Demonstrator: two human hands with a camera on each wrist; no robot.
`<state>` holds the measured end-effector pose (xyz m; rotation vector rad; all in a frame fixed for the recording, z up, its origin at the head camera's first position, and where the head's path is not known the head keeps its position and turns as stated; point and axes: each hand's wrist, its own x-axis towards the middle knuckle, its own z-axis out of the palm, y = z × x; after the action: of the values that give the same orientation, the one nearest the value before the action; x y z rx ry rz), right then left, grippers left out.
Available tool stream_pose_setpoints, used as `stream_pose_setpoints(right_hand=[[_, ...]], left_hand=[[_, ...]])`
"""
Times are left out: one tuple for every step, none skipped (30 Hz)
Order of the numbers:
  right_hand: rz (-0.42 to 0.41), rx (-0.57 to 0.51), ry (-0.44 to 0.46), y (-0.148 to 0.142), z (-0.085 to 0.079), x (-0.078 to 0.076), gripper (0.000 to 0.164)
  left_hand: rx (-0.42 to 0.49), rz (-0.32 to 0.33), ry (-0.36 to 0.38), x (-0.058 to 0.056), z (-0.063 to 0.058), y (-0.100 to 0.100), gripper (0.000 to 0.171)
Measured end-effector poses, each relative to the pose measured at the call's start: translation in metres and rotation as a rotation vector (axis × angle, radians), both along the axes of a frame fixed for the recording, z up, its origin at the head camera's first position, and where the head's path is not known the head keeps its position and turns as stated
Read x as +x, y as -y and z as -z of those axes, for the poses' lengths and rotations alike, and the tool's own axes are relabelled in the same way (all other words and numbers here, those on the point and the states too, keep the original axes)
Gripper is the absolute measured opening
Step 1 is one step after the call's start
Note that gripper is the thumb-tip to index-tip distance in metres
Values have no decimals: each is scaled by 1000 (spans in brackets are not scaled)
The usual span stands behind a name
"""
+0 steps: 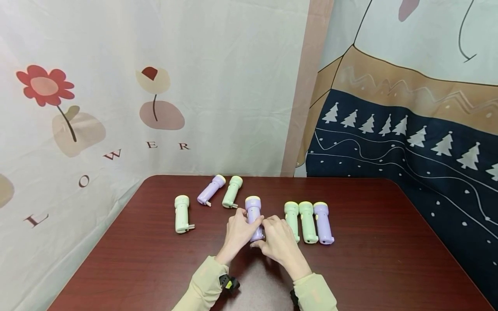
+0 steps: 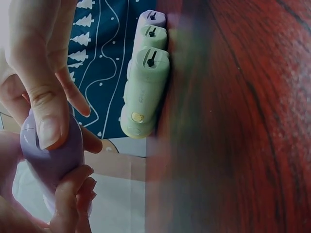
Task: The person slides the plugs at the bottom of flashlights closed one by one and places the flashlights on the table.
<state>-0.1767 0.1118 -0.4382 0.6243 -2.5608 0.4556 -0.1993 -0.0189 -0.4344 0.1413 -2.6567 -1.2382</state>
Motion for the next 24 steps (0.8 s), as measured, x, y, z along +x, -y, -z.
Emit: stream_pose_setpoints(right_hand=[[0, 2, 3, 0, 0, 0, 43], [1, 5, 5, 0, 0, 0, 43], [0, 9, 6, -1, 0, 0, 44], [0, 14, 6, -1, 0, 0, 46], [1, 22, 6, -2, 1, 0, 48], [0, 31, 5, -3, 1, 0, 50], [-4, 40, 3, -4, 1, 0, 52], [-7, 53, 2, -5, 2, 0, 54], [-12, 69, -2, -6, 2, 0, 55], [-17, 88, -4, -8, 3, -1, 56], [-21, 106, -5, -9, 4, -2, 56], [-27, 121, -4, -11, 4, -2, 56], [-29, 135, 0, -13, 4, -3, 56], [-30, 149, 8, -15, 5, -4, 56], [-31, 159, 17, -17, 5, -4, 55], [-31, 165, 32, -19, 5, -5, 55], [-26, 172, 48, -21, 5, -5, 55], [-21, 175, 65, -23, 4, -5, 55], [-13, 182, 79, -26, 4, -5, 54], [-6, 188, 91, -28, 4, -5, 54], [4, 194, 102, -30, 4, -5, 54], [18, 200, 113, -31, 3, -6, 54], [32, 207, 121, -33, 3, -6, 54], [48, 214, 130, -35, 3, -6, 54]], left_hand=[[-2, 2, 2, 0, 0, 0, 47], [-3, 6, 3, 0, 0, 1, 48], [-5, 8, 4, -1, 1, 1, 48], [-7, 11, 4, -1, 1, 1, 48], [-9, 13, 4, -2, 1, 2, 48], [-10, 16, 6, -2, 1, 2, 48], [-11, 20, 5, -3, 2, 2, 49], [-12, 25, 2, -4, 2, 2, 49], [-11, 30, 1, -4, 2, 2, 49], [-10, 36, 3, -5, 3, 3, 50], [-9, 41, 4, -6, 3, 2, 51], [-10, 47, 5, -8, 4, 2, 52], [-12, 52, 7, -9, 4, 2, 52], [-14, 54, 11, -10, 5, 1, 53], [-17, 56, 15, -10, 5, 1, 53], [-20, 59, 16, -11, 5, 0, 53], [-25, 64, 16, -12, 5, -1, 53], [-28, 69, 16, -12, 6, -1, 53], [-30, 73, 15, -13, 5, -2, 52], [-33, 79, 13, -13, 5, -3, 52], [-38, 87, 12, -14, 5, -4, 51], [-42, 94, 11, -14, 5, -5, 51], [-50, 100, 14, -15, 5, -7, 50], [-59, 106, 18, -16, 5, -8, 50]])
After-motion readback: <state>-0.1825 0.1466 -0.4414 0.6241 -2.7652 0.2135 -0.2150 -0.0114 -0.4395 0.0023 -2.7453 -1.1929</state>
